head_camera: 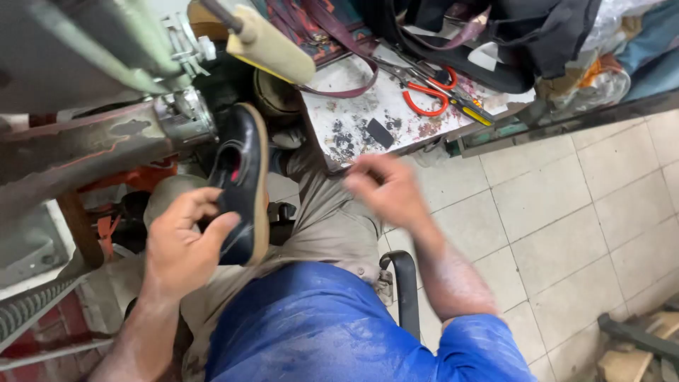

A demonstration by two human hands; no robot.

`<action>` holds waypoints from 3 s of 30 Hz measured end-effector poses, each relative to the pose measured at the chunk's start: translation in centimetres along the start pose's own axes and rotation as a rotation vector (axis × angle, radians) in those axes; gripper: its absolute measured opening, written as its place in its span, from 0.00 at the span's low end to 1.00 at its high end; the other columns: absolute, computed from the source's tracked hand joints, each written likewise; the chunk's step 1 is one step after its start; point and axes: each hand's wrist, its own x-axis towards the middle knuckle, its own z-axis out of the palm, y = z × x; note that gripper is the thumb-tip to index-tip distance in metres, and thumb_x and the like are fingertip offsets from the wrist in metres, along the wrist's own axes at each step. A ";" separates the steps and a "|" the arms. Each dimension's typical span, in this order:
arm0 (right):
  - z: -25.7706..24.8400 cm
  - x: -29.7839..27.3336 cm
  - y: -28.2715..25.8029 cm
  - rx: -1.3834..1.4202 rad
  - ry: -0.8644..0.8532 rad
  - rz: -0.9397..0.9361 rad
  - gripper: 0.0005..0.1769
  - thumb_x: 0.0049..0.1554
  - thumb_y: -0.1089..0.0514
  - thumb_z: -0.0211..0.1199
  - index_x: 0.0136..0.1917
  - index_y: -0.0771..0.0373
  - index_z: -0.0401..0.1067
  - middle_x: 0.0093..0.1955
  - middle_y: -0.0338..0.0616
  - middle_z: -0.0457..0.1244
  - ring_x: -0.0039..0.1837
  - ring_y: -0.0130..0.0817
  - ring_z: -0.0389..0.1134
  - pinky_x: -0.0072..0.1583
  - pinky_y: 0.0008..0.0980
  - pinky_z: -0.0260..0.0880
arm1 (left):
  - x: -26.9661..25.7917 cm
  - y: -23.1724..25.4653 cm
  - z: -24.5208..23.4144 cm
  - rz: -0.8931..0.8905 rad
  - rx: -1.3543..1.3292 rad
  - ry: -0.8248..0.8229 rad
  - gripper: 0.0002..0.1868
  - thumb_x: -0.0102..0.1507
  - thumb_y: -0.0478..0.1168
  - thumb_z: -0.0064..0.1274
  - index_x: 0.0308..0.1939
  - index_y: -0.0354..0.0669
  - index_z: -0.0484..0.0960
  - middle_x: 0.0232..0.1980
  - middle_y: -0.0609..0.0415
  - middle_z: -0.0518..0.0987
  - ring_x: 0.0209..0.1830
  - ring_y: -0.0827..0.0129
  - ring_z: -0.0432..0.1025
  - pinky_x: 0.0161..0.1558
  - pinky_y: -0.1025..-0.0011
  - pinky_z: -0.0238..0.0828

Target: Repairing a shoe strap using a sewing machine and scissors

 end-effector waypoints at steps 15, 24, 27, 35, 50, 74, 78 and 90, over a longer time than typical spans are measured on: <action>-11.7 10.1 6.8 -1.002 0.215 -0.554 0.07 0.60 0.67 0.67 0.51 0.62 0.82 0.50 0.44 0.67 0.43 0.42 0.61 0.37 0.36 0.63 | -0.4 -2.4 -0.9 -0.069 -0.140 0.018 0.17 0.62 0.35 0.61 0.55 0.39 0.82 0.39 0.57 0.81 0.37 0.77 0.73 0.42 0.79 0.71; -12.2 10.7 6.6 -1.070 0.180 -0.621 0.11 0.52 0.67 0.69 0.49 0.58 0.77 0.43 0.40 0.65 0.41 0.38 0.62 0.39 0.34 0.65 | 0.3 -3.2 -1.1 -0.068 -0.124 0.008 0.18 0.61 0.37 0.63 0.55 0.39 0.82 0.40 0.57 0.81 0.39 0.77 0.74 0.45 0.79 0.72; -12.0 11.1 6.6 -1.108 0.080 -0.474 0.10 0.57 0.64 0.65 0.53 0.57 0.79 0.42 0.42 0.60 0.43 0.42 0.63 0.34 0.40 0.65 | 0.4 -3.0 -0.9 -0.094 -0.111 -0.007 0.17 0.61 0.38 0.62 0.54 0.41 0.82 0.39 0.59 0.82 0.35 0.79 0.72 0.40 0.80 0.70; -11.1 12.1 5.8 -0.991 0.029 -0.325 0.11 0.51 0.62 0.64 0.49 0.55 0.77 0.46 0.40 0.60 0.51 0.42 0.66 0.48 0.41 0.70 | 0.5 -3.7 -1.1 -0.028 -0.134 -0.005 0.17 0.61 0.39 0.64 0.54 0.43 0.84 0.34 0.57 0.83 0.30 0.77 0.72 0.40 0.75 0.72; -12.3 12.4 -6.3 -0.522 0.313 -0.861 0.05 0.63 0.80 0.63 0.47 0.76 0.74 0.44 0.55 0.65 0.47 0.45 0.64 0.48 0.40 0.64 | 0.3 -3.1 -1.0 -0.110 -0.062 -0.008 0.19 0.61 0.41 0.62 0.56 0.45 0.82 0.39 0.62 0.81 0.29 0.80 0.67 0.37 0.80 0.66; -9.7 8.1 9.5 -0.811 0.243 -0.605 0.06 0.63 0.62 0.65 0.54 0.63 0.79 0.57 0.53 0.66 0.59 0.52 0.71 0.61 0.42 0.70 | 1.8 -5.8 0.6 0.112 -0.224 -0.023 0.18 0.63 0.37 0.64 0.57 0.37 0.81 0.32 0.53 0.83 0.32 0.75 0.72 0.44 0.71 0.74; -11.0 7.8 8.0 -0.803 0.204 -0.533 0.16 0.58 0.62 0.72 0.59 0.62 0.76 0.63 0.50 0.63 0.62 0.54 0.69 0.61 0.47 0.71 | 2.1 -7.4 1.7 0.108 -0.308 -0.046 0.20 0.62 0.36 0.65 0.58 0.36 0.81 0.31 0.53 0.82 0.30 0.76 0.72 0.40 0.73 0.75; -13.2 9.3 6.7 -1.134 -0.097 -0.222 0.22 0.54 0.53 0.70 0.63 0.48 0.74 0.54 0.41 0.64 0.52 0.49 0.71 0.55 0.46 0.72 | 3.0 -7.6 2.3 0.045 -0.400 -0.062 0.19 0.65 0.34 0.62 0.59 0.37 0.82 0.35 0.53 0.83 0.32 0.78 0.74 0.36 0.74 0.77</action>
